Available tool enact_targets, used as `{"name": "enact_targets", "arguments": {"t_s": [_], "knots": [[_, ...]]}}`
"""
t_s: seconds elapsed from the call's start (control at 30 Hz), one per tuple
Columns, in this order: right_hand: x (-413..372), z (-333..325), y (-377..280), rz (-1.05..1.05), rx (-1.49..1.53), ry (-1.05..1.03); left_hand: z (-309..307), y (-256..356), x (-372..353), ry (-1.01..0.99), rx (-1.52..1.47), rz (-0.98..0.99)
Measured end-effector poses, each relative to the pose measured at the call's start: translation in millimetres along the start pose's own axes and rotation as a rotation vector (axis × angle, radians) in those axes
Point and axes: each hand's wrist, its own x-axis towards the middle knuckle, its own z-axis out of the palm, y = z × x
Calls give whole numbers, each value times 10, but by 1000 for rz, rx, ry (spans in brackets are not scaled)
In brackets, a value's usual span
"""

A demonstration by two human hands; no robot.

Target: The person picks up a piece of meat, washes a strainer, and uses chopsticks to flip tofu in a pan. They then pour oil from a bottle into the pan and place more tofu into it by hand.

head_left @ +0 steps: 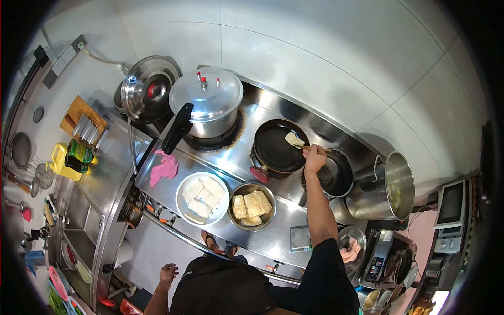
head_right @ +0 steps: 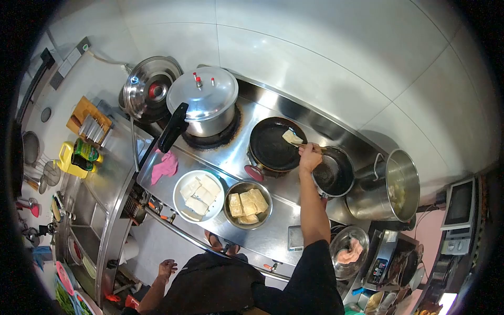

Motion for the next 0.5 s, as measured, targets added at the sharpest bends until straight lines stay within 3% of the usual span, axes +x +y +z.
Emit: {"name": "enact_targets", "arguments": {"t_s": [0.13,0.27,0.37,0.4,0.5], "knots": [[25,-58,-42,-96,-236,-144,-88,-205,-12,1,-61,-54],[-98,-97,151,-538,-413,-562,-106,-295,-45,5,-70,-77],[-198,-125,106,-862,-678,-726,-85,-277,-32,18,-72,-47],[-164,-118,170,-982,-659,-704,-81,-278,-43,21,-73,-35],[-119,-136,107,-978,-787,-678,-59,-220,-54,17,-96,-12]]}}
